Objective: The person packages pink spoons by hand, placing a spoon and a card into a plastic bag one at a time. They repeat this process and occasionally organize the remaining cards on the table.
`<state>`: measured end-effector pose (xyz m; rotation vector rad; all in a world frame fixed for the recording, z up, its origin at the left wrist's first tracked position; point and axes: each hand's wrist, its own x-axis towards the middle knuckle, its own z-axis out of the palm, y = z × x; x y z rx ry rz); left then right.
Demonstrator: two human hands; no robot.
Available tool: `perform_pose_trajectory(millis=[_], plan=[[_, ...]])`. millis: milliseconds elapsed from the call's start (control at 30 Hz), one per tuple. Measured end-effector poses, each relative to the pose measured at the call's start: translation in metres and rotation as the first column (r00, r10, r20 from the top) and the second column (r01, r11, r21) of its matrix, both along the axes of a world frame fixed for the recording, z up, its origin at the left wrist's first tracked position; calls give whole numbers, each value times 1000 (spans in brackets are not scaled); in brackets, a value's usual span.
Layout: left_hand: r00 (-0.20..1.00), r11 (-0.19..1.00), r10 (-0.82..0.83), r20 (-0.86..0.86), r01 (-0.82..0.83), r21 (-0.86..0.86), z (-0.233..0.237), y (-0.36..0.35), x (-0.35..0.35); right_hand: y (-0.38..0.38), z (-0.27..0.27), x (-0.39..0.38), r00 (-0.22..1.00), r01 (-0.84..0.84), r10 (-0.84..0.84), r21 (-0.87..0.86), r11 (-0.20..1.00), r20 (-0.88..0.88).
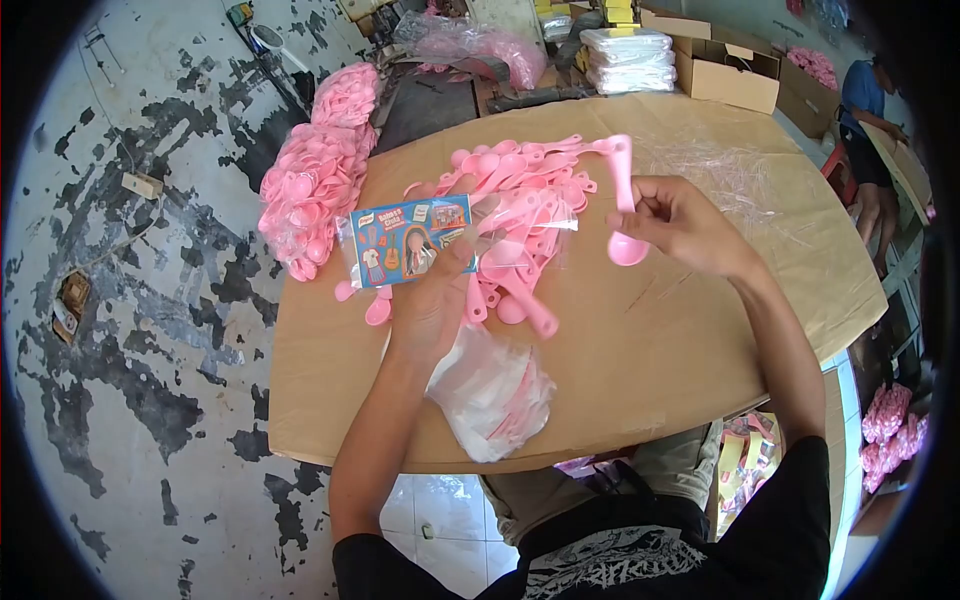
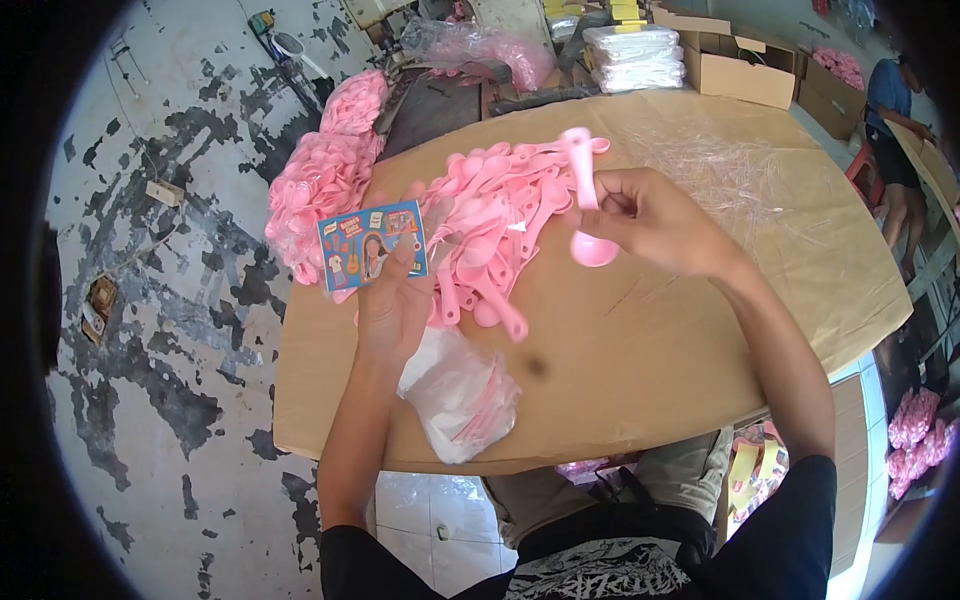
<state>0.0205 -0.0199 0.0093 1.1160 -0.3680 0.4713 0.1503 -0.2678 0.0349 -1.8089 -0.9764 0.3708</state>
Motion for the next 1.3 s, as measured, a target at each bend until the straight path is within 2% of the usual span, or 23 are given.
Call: perform_pose_trajectory(millis=[33,67,167,267,367,467,533,567,600,700,733,833,1033,1133,1200,1267,1300], plan=[[1000,999,-22,2,22,-28,-1,0,0,2,0,-10,999,26,-23,97,995,-37],[1000,1000,-15,5,15,-25,0,0,1,7,0,-23,985,93,-60,207,974,-161],[1000,1000,10,1,-10,-8,-3,0,0,12,-13,-32,974,38,59,416,909,-220],[1000,1000,22,1,-22,-5,-6,2,1,22,-18,-42,984,75,2,430,900,-176],[999,998,-32,-19,31,-56,-7,-6,0,27,-19,-48,968,63,52,441,895,-244],[997,995,-70,-39,67,-68,-3,-13,-4,26,-20,-50,983,52,52,535,843,-177],[995,993,-95,-33,92,-77,-2,-10,-4,24,-22,-41,991,130,-93,610,781,-93],[998,997,-56,-15,55,-45,-3,-7,-3,23,-22,-35,984,164,-168,647,744,-56],[1000,1000,-20,6,20,-15,-6,-2,-1,21,-19,-31,970,203,-242,627,752,-24],[999,1000,-12,53,11,15,-9,-1,2,17,-23,-24,968,243,-245,495,834,-63],[998,1000,-23,64,22,17,-9,-1,2,7,-22,-18,985,160,-128,344,925,-114],[997,996,-79,21,80,-41,-5,-5,-2,10,-19,-28,994,-54,93,495,867,-55],[998,994,-54,11,55,-94,-6,-23,-6,26,-14,-49,987,-13,92,502,865,-134],[997,998,50,-60,-53,-46,-13,-31,-4,35,-7,-57,959,-41,172,488,872,-226],[991,992,69,-116,-80,-96,-4,-38,-7,29,-2,-47,941,-157,269,440,884,-204],[986,991,85,-145,-99,-94,1,-38,-8,28,6,-50,962,-164,244,451,878,-124],[984,992,95,-149,-106,-69,0,-36,-9,33,13,-62,984,-118,167,490,864,-57]])
